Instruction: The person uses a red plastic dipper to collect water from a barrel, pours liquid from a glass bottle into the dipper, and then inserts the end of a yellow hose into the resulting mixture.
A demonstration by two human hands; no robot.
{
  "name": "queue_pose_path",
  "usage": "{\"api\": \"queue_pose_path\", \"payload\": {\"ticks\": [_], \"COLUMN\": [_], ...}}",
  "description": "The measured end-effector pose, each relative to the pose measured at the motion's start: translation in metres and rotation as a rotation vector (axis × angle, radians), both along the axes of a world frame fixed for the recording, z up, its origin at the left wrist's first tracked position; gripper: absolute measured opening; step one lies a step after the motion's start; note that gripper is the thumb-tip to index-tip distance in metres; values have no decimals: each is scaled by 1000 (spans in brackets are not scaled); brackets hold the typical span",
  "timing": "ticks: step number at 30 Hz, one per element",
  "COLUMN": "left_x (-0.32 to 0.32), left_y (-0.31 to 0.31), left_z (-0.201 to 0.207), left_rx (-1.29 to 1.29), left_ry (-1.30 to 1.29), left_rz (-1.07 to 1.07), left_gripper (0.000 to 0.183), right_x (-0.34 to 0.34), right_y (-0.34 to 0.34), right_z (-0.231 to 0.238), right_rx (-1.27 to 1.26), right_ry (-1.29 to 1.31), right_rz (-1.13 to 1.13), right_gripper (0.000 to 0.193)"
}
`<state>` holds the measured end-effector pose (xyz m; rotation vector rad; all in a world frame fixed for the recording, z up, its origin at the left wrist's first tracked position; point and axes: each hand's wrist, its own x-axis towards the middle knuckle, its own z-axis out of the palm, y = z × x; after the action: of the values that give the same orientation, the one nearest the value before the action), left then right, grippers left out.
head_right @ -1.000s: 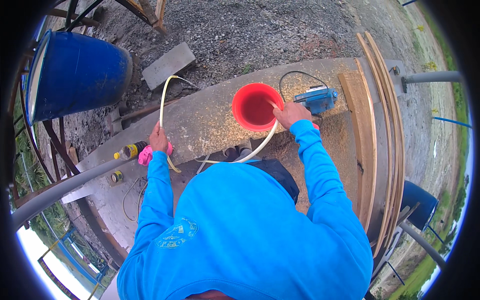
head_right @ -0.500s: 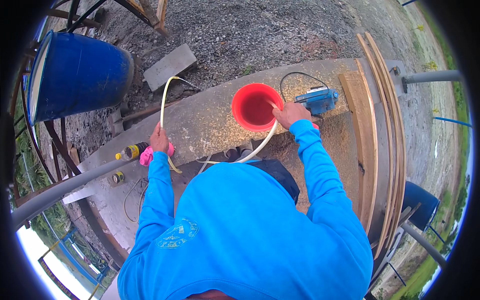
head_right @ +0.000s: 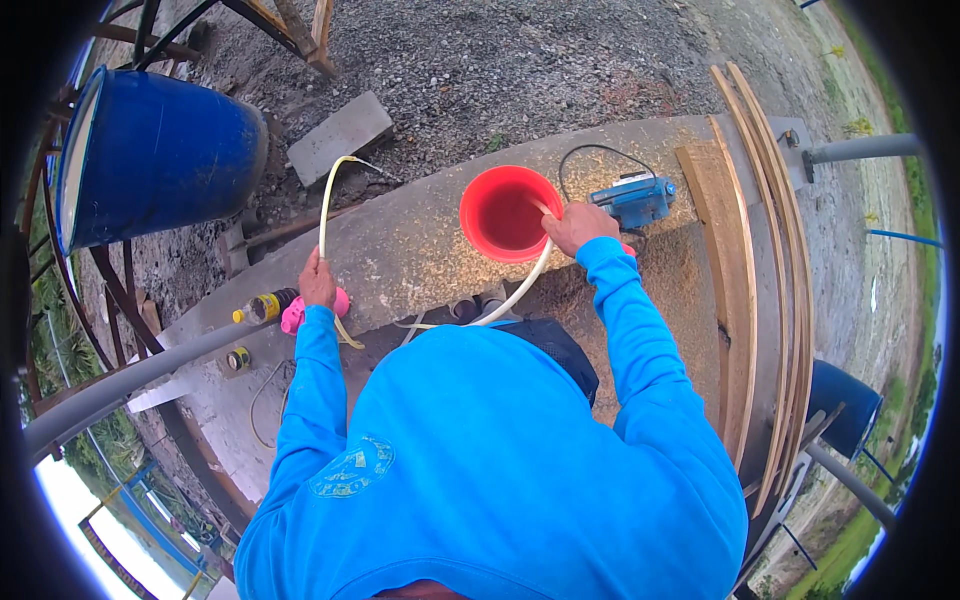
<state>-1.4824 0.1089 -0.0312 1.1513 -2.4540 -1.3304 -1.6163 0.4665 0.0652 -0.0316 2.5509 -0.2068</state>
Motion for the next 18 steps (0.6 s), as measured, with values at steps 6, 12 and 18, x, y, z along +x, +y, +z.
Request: {"api": "queue_pose_path", "payload": {"ticks": [6, 12, 18], "left_x": [-1, -1, -2], "left_y": [-1, 1, 7], "left_z": [0, 0, 7], "left_rx": [-12, -25, -18], "left_ry": [-7, 13, -17], "left_rz": [-25, -16, 3], "left_gripper": [31, 31, 31], "right_x": [0, 0, 0], "right_y": [-2, -2, -1], "right_z": [1, 1, -1], "right_rx": [4, -3, -1], "right_ry": [6, 6, -3], "right_rz": [-2, 0, 7], "right_gripper": [42, 42, 42]}}
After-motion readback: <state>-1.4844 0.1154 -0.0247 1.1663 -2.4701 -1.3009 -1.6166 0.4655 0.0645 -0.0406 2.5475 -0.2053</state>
